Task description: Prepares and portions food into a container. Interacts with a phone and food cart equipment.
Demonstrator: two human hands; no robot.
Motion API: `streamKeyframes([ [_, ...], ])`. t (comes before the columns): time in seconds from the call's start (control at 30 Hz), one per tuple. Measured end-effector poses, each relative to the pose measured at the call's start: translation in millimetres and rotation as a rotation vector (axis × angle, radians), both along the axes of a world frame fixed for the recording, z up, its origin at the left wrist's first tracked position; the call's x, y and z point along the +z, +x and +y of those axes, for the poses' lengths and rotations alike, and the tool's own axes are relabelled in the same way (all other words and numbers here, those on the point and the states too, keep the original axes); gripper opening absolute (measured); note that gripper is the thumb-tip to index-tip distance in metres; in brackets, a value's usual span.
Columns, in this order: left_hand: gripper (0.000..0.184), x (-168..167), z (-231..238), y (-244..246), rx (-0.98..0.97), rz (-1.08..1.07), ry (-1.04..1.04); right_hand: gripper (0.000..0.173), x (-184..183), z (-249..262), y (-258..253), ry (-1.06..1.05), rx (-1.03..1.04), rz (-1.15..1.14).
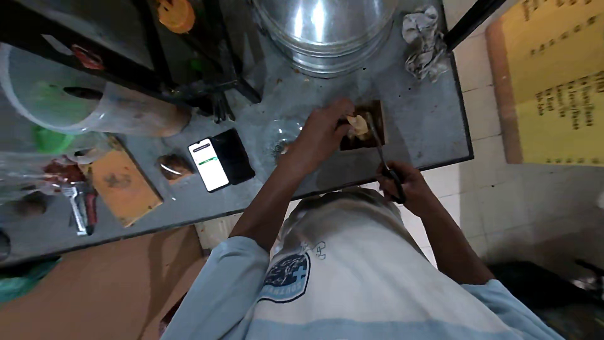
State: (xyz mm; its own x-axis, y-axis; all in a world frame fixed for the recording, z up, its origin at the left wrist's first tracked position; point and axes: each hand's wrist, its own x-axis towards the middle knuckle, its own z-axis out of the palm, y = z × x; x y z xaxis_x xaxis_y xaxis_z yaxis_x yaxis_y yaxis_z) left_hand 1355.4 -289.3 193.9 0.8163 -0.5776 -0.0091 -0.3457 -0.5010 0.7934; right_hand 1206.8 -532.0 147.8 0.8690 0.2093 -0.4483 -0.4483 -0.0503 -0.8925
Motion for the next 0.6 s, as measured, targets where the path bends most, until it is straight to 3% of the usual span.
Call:
streamKeyframes([
  [0.1, 0.032, 10.6, 16.1, -4.6, 0.047, 0.016, -0.034, 0.032, 6.6, -2.1, 1.6, -0.103, 0.009, -0.021],
  [0.23, 0.036, 16.7, 83.4, -18.7, 0.288, 0.045, -0.091, 0.034, 15.7, 1.2, 2.0, -0.127, 0.034, -0.067],
  [0.37, 0.039, -5.4, 134.6, -57.3, 0.457, 0.095, 0.130, 0.034, 13.8, 13.6, 4.2, -0.107, 0.095, -0.088],
  [0.47, 0.046, -29.9, 128.6, -85.6, 0.471, 0.114, 0.235, 0.033, 10.0, 27.3, 8.5, -0.098, 0.166, -0.085],
  [0.6, 0.056, -53.3, 97.3, -105.0, 0.545, -0.081, 0.245, 0.033, 9.5, 41.1, 12.8, -0.082, 0.240, -0.103],
])
